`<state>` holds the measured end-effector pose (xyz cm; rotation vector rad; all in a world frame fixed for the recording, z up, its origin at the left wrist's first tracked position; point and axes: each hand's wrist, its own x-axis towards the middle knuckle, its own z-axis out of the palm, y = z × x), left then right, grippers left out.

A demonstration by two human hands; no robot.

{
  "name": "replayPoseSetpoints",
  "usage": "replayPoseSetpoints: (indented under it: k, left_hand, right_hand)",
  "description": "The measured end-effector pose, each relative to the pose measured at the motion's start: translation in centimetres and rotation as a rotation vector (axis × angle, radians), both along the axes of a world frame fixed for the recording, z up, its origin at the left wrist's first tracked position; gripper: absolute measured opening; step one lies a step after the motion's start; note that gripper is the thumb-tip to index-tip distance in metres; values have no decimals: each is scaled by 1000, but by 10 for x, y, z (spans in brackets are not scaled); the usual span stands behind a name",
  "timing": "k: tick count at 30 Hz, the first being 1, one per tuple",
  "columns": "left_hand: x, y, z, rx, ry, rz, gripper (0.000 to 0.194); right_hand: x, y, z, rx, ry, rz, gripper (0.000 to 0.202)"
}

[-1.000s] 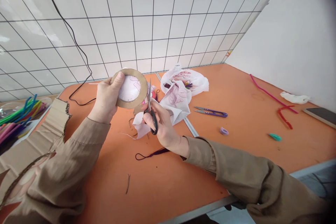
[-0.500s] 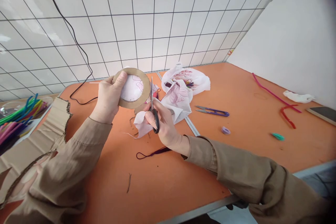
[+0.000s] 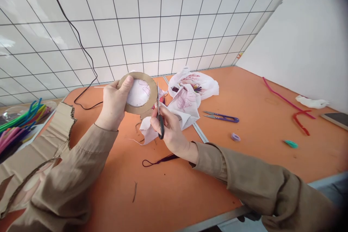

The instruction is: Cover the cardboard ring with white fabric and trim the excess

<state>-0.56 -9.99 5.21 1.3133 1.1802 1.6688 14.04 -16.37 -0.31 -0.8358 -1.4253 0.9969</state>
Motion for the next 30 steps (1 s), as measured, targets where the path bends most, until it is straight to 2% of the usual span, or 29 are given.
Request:
replayPoseSetpoints:
  k: [8, 14, 23, 30]
  left_hand:
    - [-1, 0, 2, -4, -27, -28, 38]
    - [-3, 0, 3, -24, -9, -18, 40]
    - [-3, -2, 5, -23, 0, -29, 39]
    - [-3, -1, 5, -7, -12, -31, 37]
  right_hand:
    - [-1, 1, -1, 16, -51, 29, 18]
    - [-3, 3, -4, -64, -22, 89, 21]
    - [-2, 1, 4, -37, -6, 104, 14]
    - [-3, 1, 2, -124, 47, 151, 18]
